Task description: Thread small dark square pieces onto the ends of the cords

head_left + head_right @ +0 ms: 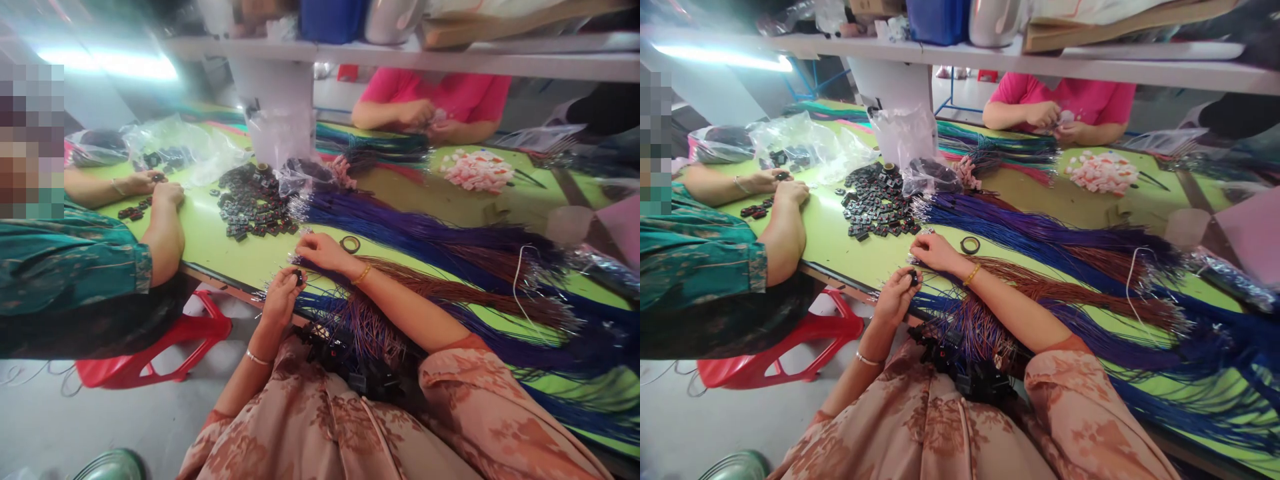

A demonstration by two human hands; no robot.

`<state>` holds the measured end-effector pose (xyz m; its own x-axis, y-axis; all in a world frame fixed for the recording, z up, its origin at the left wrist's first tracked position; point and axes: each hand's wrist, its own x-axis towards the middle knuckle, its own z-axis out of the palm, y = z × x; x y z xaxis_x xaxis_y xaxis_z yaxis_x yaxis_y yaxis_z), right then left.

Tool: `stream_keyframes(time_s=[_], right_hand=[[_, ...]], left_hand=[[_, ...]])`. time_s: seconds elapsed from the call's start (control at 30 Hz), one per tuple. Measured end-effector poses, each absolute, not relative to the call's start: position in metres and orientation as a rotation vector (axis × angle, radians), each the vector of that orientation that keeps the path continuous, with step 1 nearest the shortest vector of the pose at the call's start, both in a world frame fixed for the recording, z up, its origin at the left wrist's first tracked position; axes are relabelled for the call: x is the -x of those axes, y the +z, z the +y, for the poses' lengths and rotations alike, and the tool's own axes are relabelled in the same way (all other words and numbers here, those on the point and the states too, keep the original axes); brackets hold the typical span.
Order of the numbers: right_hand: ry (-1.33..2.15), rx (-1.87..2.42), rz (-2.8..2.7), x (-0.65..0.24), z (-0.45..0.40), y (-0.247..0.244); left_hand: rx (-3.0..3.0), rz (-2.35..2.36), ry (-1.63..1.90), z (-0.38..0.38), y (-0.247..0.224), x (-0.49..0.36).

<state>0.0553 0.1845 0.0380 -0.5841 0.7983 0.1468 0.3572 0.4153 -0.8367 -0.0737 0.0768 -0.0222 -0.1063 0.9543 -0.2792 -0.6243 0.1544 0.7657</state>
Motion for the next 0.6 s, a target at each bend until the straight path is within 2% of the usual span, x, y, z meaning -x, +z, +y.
stream_keyframes(time_s=[0.1, 0.4, 0.6], right_hand=[[1.103, 1.012, -2.159, -0.065, 0.168, 0.033], [0.764, 1.112, -2.357, -0.075, 0.140, 0.024], [0.714, 1.153, -2.403, -0.072, 0.137, 0.027]], left_hand=[[-0.462, 0.937, 1.419, 0.077, -0.022, 0.074], [-0.437, 0.893, 1.426, 0.077, -0.022, 0.074], [-0.450, 0.904, 1.423, 0.077, -0.023, 0.074]])
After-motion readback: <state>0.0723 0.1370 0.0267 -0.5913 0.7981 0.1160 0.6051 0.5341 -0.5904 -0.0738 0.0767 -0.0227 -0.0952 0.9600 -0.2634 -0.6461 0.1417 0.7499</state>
